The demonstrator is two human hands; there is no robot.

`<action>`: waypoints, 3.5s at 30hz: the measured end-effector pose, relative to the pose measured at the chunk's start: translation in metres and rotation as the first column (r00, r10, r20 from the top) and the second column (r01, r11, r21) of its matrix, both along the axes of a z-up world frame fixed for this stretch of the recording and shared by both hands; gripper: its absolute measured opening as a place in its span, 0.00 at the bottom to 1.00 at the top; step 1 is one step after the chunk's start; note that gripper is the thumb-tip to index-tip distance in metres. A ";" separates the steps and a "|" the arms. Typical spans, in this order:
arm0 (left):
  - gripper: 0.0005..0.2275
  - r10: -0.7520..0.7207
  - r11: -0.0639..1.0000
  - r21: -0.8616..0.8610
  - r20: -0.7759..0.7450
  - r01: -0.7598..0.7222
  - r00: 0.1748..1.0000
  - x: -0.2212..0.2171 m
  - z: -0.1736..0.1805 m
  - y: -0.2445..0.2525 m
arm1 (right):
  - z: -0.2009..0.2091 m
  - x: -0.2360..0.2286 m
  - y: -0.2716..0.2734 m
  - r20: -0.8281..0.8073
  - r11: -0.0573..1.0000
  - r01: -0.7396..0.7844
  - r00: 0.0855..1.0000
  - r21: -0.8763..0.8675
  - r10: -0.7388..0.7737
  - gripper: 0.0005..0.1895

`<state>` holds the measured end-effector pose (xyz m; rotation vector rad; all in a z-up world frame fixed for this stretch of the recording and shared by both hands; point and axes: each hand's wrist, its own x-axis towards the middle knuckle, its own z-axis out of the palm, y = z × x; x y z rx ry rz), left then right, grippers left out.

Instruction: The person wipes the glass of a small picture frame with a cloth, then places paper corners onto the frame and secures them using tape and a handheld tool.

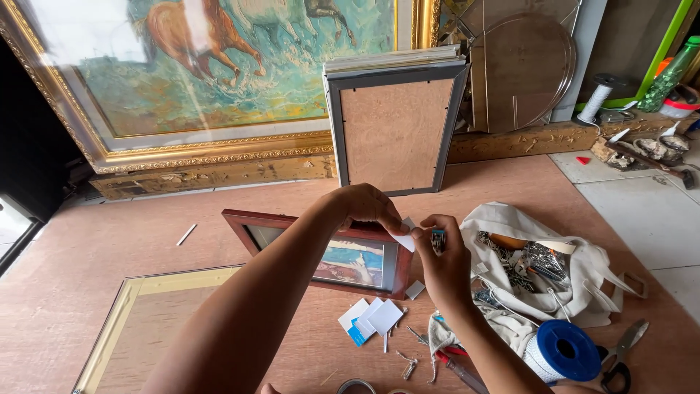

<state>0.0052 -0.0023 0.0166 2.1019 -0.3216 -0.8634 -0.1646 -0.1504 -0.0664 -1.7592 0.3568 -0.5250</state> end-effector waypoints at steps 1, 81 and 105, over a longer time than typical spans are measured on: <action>0.17 0.001 1.000 0.002 0.002 -0.001 1.000 0.003 0.001 0.000 | -0.002 -0.001 -0.001 0.002 1.000 -0.001 1.000 0.002 0.001 0.18; 0.10 0.049 0.999 -0.049 0.998 -0.001 -0.047 -0.248 -0.129 0.086 | -0.040 -0.076 -0.001 0.224 0.530 -0.290 0.673 -0.797 0.705 0.31; 0.12 0.022 1.000 -0.022 1.000 0.007 0.003 -0.243 -0.126 0.086 | -0.055 -0.053 -0.008 0.310 0.485 -0.160 0.590 -0.860 0.745 0.21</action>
